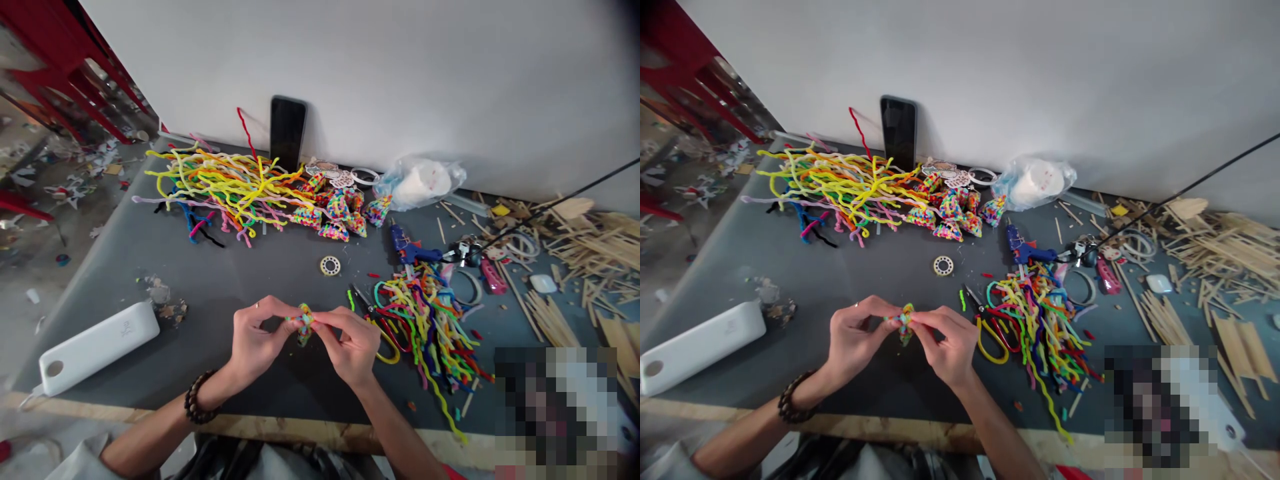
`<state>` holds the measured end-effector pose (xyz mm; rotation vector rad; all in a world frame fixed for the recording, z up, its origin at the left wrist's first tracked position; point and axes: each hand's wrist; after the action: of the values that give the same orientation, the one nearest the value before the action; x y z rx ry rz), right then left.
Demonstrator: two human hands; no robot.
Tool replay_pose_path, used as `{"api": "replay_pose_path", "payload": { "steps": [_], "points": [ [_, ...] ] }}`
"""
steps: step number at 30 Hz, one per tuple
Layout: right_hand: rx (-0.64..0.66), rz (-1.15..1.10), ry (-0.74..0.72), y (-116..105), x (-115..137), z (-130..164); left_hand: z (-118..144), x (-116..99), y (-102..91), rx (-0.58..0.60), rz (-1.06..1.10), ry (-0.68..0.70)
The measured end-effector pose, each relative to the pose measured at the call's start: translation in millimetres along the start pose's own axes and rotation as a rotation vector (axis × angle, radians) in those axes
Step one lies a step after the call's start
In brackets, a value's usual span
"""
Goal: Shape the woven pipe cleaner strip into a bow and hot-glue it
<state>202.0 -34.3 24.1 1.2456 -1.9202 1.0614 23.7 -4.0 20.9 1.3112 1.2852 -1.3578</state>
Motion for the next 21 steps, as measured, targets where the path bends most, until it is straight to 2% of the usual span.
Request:
{"api": "replay_pose_path", "payload": {
  "steps": [3, 5, 7, 9, 14, 21],
  "points": [
    [0.002, -0.079, 0.145, 2, -3, -1, 0, -1, 0.3, -0.042, 0.021, -0.062],
    [0.095, -0.138, 0.202, 0, -7, -4, 0, -2, 0.3, -0.076, 0.034, -0.073],
    [0.215, -0.157, 0.205, -4, -9, -6, 0, -1, -0.1, -0.091, 0.031, -0.08],
    [0.278, -0.149, 0.207, -6, -11, -8, 0, 1, -0.7, -0.084, 0.009, -0.076],
    [0.302, -0.151, 0.257, -8, -10, -8, 2, 3, -0.7, -0.064, -0.036, -0.028],
    [0.289, -0.154, 0.206, -6, -8, -10, 2, 4, -0.7, -0.045, -0.008, 0.055]
  ]
}}
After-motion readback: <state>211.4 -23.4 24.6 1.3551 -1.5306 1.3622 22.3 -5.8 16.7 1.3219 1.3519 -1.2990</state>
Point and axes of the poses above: each hand's wrist, its own z-axis away from the middle knuckle, its own y-axis out of the palm, x = y × z, and after that the axes turned 7 degrees about -y, right-handed
